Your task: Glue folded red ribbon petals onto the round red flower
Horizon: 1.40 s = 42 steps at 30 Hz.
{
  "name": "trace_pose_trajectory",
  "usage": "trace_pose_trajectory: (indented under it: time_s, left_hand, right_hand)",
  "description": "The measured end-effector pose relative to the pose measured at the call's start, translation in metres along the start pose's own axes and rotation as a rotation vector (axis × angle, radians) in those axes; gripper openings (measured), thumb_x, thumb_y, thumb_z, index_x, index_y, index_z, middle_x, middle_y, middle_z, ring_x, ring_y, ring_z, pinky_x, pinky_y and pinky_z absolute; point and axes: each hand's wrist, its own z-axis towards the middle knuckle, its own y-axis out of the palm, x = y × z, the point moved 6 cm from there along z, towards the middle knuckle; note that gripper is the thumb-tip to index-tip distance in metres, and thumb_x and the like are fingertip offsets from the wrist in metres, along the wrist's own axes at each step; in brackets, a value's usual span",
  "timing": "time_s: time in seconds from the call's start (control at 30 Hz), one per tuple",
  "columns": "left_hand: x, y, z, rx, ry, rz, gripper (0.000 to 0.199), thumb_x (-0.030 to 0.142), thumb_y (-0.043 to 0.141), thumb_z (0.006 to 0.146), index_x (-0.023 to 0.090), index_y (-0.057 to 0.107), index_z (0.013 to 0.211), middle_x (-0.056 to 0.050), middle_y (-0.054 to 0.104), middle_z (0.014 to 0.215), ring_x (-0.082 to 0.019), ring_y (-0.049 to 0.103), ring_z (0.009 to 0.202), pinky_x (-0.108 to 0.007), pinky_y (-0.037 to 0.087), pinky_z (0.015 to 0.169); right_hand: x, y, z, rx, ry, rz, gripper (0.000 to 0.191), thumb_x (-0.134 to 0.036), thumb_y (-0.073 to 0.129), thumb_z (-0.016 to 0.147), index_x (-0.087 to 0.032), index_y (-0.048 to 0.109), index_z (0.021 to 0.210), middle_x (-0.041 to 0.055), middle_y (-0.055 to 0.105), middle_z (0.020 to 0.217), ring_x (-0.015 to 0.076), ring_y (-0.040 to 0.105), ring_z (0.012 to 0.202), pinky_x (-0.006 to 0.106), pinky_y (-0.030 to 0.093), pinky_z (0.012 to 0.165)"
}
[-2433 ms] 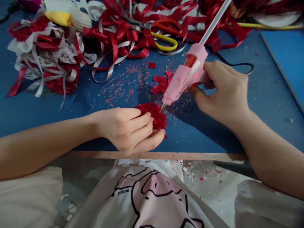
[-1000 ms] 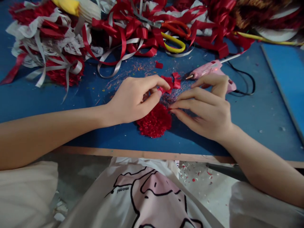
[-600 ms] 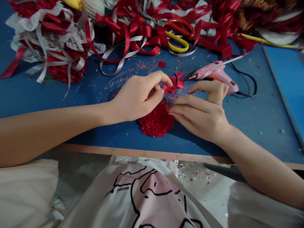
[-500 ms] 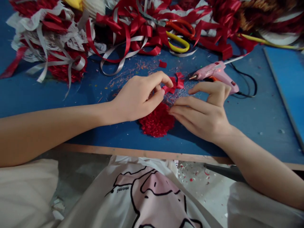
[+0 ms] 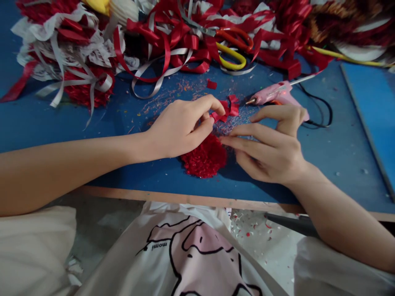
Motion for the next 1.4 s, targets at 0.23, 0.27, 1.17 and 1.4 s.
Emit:
trace_pose_trajectory:
  time_s: [0.23, 0.27, 1.17, 1.4]
  left_hand:
    - [0.001, 0.000, 0.000, 0.007, 0.010, 0.003, 0.034, 0.017, 0.049, 0.098, 0.019, 0.070, 0.125, 0.000, 0.073, 0.080, -0.013, 0.065, 0.067, -0.026, 0.044, 0.065]
    - [0.001, 0.000, 0.000, 0.010, 0.013, 0.004, 0.034, 0.017, 0.049, 0.098, 0.019, 0.070, 0.124, 0.000, 0.073, 0.080, -0.013, 0.065, 0.067, -0.026, 0.044, 0.065]
    - [0.022, 0.014, -0.022, -0.152, 0.153, 0.290, 0.062, 0.022, 0.057, 0.087, 0.011, 0.048, 0.148, -0.017, 0.067, 0.127, -0.031, 0.068, 0.115, -0.044, 0.056, 0.097]
    - [0.007, -0.004, -0.013, 0.137, 0.162, -0.146, 0.048, 0.019, 0.063, 0.090, 0.026, 0.050, 0.136, -0.004, 0.057, 0.104, -0.019, 0.062, 0.094, -0.038, 0.058, 0.091]
  right_hand:
    - [-0.001, 0.002, 0.000, 0.040, -0.063, 0.058, 0.029, -0.015, 0.066, 0.086, -0.030, 0.076, 0.108, -0.0042, 0.081, 0.104, 0.0289, 0.062, 0.108, 0.052, 0.041, 0.087]
    - [-0.002, 0.004, 0.000, 0.019, -0.058, 0.049, 0.028, -0.015, 0.065, 0.087, -0.030, 0.076, 0.107, -0.0043, 0.081, 0.105, 0.0287, 0.063, 0.109, 0.052, 0.041, 0.088]
    - [0.022, -0.020, -0.005, 0.339, 0.315, 0.063, 0.012, -0.023, 0.070, 0.093, -0.029, 0.067, 0.103, 0.0046, 0.074, 0.091, 0.0290, 0.068, 0.097, 0.050, 0.051, 0.090]
    - [0.035, -0.011, -0.008, 0.259, 0.508, 0.295, 0.013, -0.038, 0.071, 0.098, -0.028, 0.064, 0.093, 0.0032, 0.072, 0.086, 0.0232, 0.068, 0.084, 0.044, 0.053, 0.086]
